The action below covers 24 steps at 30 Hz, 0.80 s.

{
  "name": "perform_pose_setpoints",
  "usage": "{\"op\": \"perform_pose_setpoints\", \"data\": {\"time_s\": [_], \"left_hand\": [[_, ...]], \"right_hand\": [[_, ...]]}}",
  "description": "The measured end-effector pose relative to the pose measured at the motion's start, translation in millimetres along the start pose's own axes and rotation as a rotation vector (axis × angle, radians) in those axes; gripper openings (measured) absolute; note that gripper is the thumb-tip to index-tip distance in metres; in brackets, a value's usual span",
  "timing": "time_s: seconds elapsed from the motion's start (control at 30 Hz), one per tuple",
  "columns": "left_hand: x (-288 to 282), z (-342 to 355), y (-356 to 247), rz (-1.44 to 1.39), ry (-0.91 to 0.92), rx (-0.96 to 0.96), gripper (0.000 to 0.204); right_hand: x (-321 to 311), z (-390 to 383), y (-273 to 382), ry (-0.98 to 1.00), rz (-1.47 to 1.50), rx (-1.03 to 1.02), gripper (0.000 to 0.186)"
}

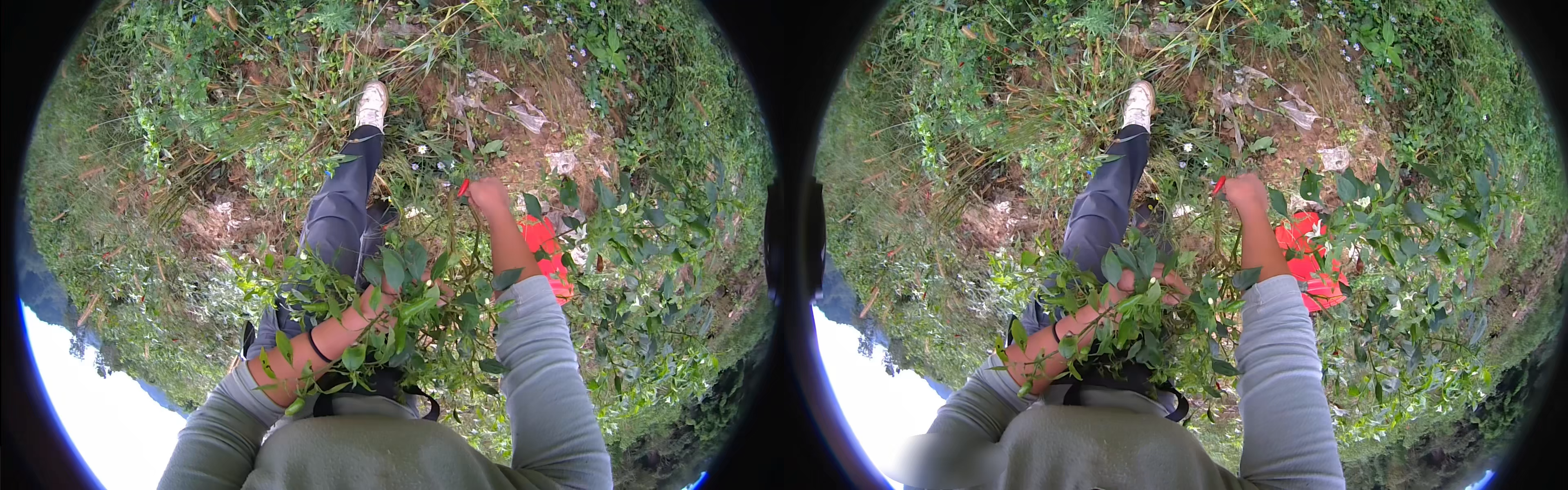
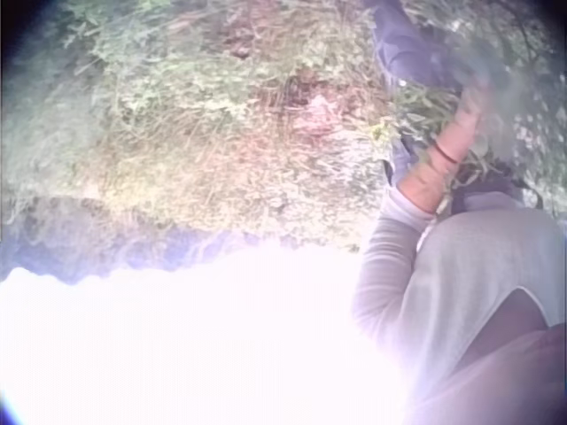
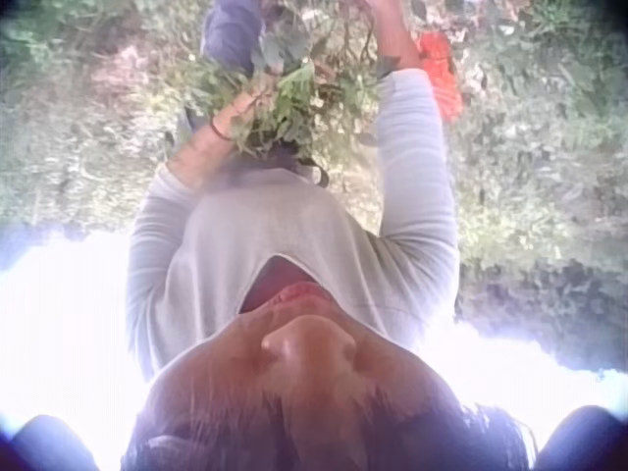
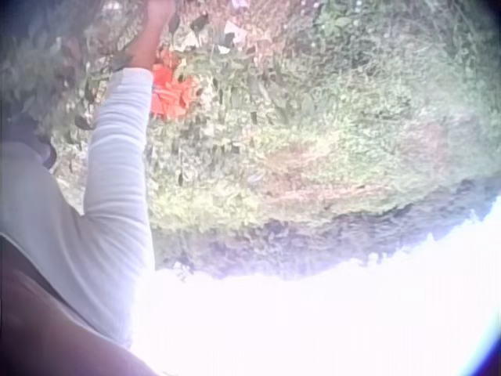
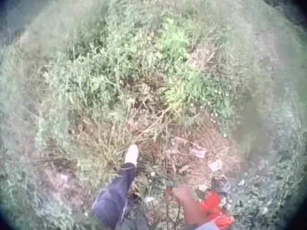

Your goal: The person picks red chili peppers from plants in an outdoor garden and places them into a red bucket. The person moves between plants, plucks chilies by hand, and deposits them into the bucket.

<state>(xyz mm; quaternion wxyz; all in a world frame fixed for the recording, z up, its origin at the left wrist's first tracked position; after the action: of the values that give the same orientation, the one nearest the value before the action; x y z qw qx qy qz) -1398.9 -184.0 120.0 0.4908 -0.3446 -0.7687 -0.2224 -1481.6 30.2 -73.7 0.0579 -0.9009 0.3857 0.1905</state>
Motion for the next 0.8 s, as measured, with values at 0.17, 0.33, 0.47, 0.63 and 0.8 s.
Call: {"op": "perform_pose_setpoints", "data": {"time_s": [0.17, 0.33, 0.47, 0.63, 0.8], "left_hand": [[28.0, 9.3, -28.2, 0.307, -0.054, 0.062, 0.027], [2.8, -3.1, 1.6, 0.176, -0.227, -0.297, 0.047], [24.2, 5.7, -16.6, 0.157, -0.187, -0.183, 0.073], [18.0, 3.2, -12.2, 0.131, -0.083, -0.044, 0.056], [0.1, -8.5, -4.6, 0.276, -0.119, -0.100, 0.039]], "right_hand": [[10.8, -5.1, -49.7, 0.150, 0.038, 0.111, 0.017], [-32.6, -64.9, -8.9, 0.387, 0.264, 0.088, 0.031], [-79.1, -75.1, 27.7, -0.277, -0.501, -0.033, 0.036], [-57.6, -64.6, 66.9, -0.031, -0.336, -0.020, 0.043], [-15.4, -43.9, 68.1, 0.022, -0.467, -0.021, 0.038]]}}
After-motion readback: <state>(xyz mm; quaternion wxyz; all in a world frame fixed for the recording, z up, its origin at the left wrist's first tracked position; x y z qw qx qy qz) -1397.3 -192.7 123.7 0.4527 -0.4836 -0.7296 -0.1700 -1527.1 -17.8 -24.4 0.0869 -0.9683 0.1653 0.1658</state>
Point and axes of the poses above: each hand's wrist, its own z-axis towards the middle knuckle, its own x-axis out of the palm, y = z × x, the point moved 4 cm from there along z, towards the middle knuckle, and after that the axes turned 4 degrees about -y, right-handed, at the moved point
